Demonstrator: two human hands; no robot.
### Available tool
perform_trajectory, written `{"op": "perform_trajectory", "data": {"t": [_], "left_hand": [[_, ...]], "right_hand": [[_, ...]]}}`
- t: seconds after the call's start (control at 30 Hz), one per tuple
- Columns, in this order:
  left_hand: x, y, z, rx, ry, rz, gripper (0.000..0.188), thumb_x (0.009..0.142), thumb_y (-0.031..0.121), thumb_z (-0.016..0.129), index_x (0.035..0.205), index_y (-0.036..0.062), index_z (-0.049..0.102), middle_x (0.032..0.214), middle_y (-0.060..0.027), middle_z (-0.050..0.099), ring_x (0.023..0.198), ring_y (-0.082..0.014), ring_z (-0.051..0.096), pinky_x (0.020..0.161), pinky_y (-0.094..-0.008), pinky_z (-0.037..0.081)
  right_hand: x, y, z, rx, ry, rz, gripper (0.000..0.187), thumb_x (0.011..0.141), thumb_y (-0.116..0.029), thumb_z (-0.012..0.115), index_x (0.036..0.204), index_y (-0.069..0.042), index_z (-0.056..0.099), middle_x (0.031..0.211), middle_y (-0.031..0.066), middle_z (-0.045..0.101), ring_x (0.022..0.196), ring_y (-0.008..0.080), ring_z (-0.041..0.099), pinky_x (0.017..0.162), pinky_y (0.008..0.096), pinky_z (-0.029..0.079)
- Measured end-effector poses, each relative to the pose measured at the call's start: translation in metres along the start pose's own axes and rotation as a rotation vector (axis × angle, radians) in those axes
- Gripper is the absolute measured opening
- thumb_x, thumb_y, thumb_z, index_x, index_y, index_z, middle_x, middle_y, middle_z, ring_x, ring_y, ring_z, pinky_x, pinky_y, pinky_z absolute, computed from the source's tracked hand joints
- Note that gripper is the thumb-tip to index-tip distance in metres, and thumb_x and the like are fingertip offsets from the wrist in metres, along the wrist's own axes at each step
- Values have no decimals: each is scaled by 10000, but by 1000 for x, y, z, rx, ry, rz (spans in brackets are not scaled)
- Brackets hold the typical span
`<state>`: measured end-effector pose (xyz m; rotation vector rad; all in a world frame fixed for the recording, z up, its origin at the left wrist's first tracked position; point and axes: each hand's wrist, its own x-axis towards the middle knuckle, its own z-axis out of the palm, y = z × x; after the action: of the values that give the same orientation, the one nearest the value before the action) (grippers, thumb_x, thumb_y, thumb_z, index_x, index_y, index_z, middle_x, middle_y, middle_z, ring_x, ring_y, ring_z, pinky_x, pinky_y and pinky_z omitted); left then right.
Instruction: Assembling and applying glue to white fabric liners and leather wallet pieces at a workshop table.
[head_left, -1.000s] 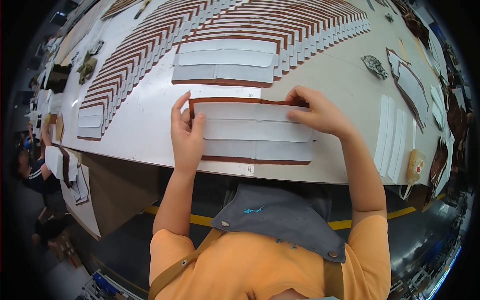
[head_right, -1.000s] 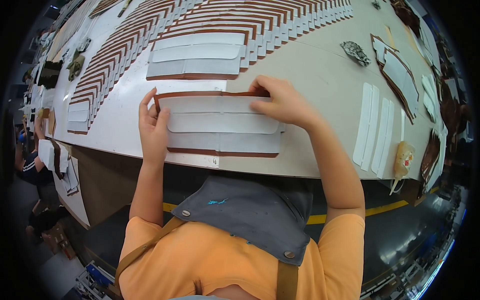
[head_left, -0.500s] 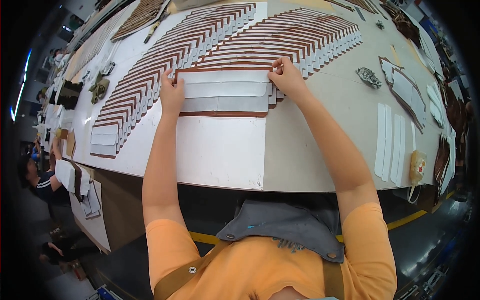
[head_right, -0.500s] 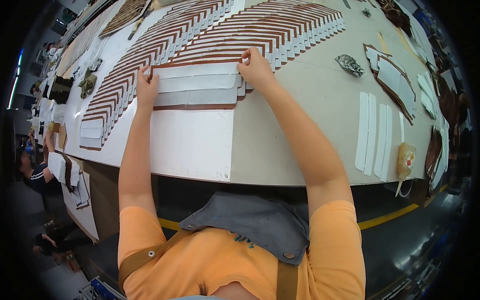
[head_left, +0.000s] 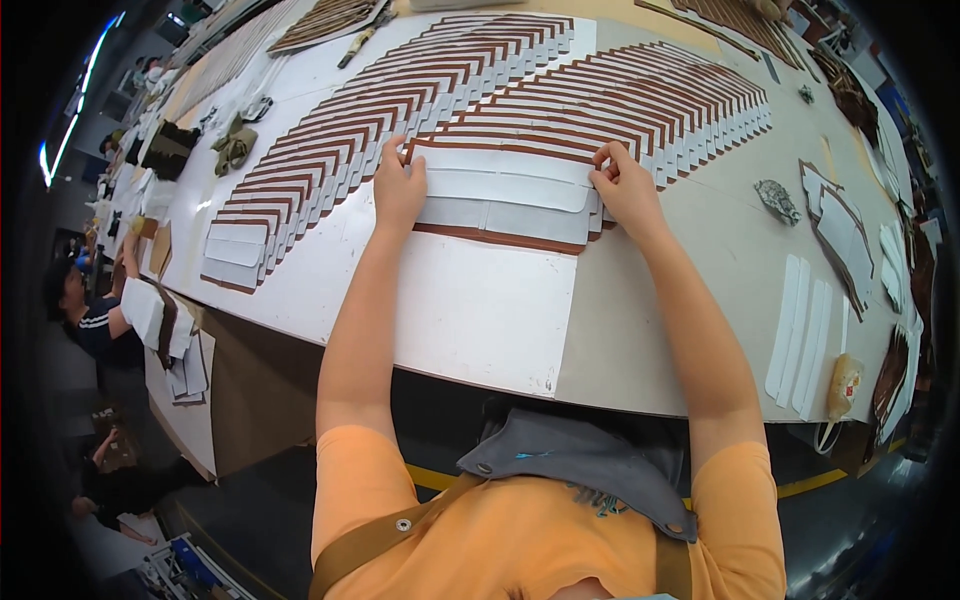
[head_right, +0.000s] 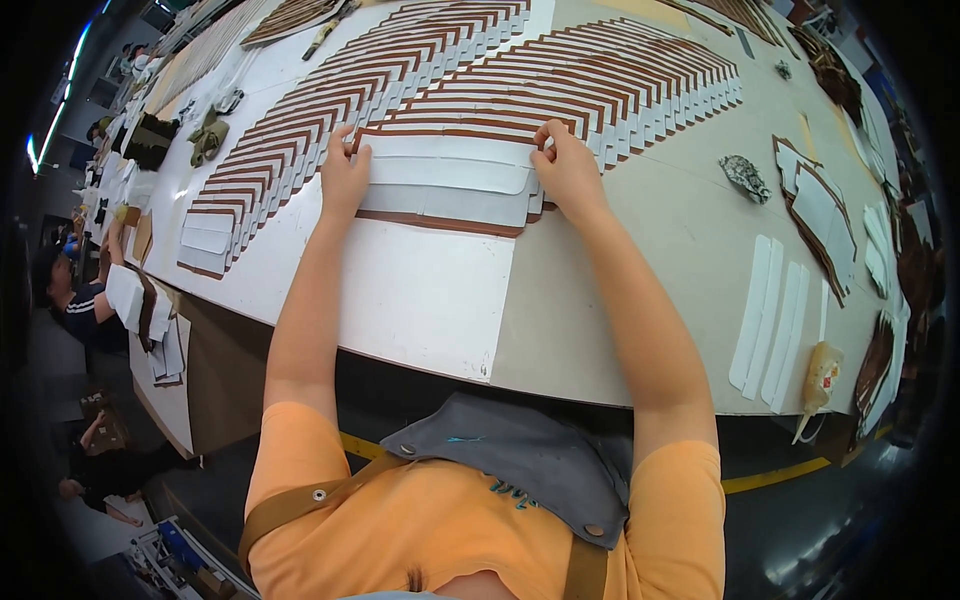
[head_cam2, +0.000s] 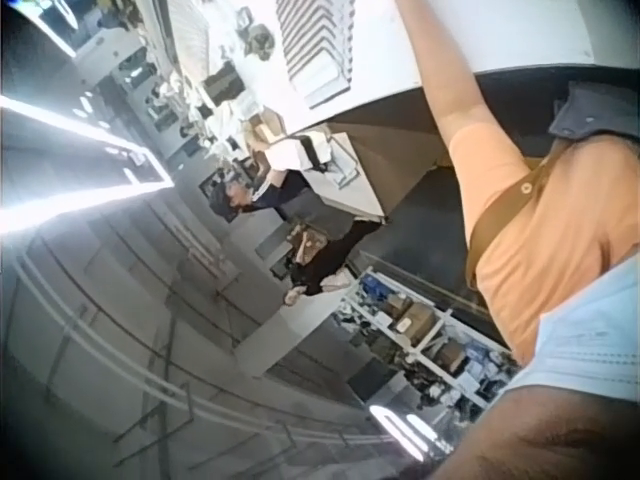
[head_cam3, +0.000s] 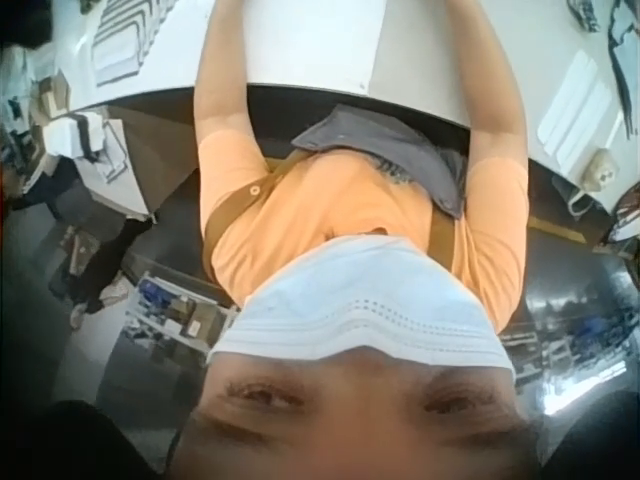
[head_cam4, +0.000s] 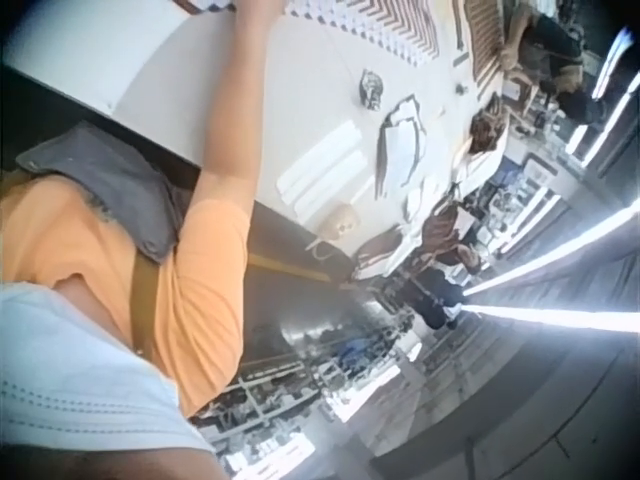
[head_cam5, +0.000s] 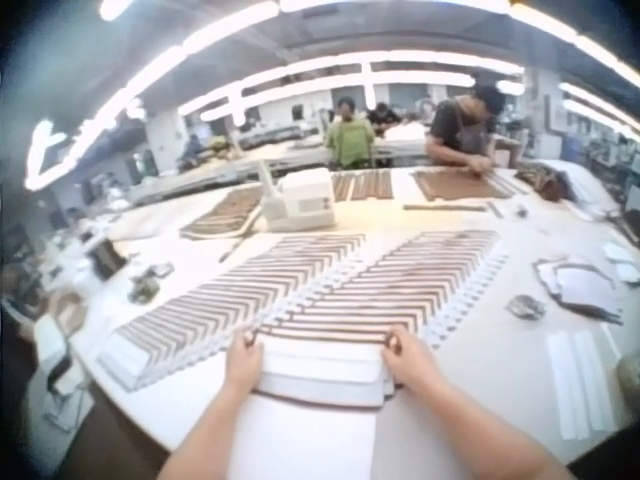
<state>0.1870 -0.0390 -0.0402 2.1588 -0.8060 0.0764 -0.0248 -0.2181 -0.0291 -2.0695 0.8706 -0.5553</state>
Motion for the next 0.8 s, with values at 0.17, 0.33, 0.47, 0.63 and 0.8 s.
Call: {"op": "perform_trajectory", "data": {"t": [0.17,0.33,0.47,0.63,0.8], "left_hand": [[1,-15,7,57,96,134,300,751,89,546,1043,45,492,924,-160,505,866,-294,492,761,-376,400],[5,-17,12,238,139,244,149,762,110,556,903,62,559,934,-148,474,894,-316,463,777,-401,381],[-10,-9,-21,77,117,384,156,795,91,511,934,23,527,973,-163,469,949,-310,448,854,-382,347],[-64,31,-50,-6,-58,326,182,828,89,484,992,22,524,1050,-134,465,1034,-273,431,895,-341,328],[-98,76,-34,-136,-251,331,174,833,93,484,989,30,527,1083,-132,453,1055,-268,424,901,-342,325]], "right_hand": [[-2,3,11,-214,76,-227,87,775,-106,556,840,-48,545,725,92,502,601,207,502,560,329,419],[-19,9,-16,-221,173,-311,139,799,-147,544,904,-59,563,750,91,503,595,209,501,556,327,417],[-43,23,-98,-216,296,-192,174,809,-161,527,937,-55,579,773,105,544,606,212,519,574,318,424],[-91,113,-222,-566,441,154,172,781,-159,536,855,-15,592,773,143,599,693,248,575,621,326,446],[-120,114,-230,-647,280,386,174,717,-159,561,764,5,595,760,175,602,732,311,580,657,361,455]]}}
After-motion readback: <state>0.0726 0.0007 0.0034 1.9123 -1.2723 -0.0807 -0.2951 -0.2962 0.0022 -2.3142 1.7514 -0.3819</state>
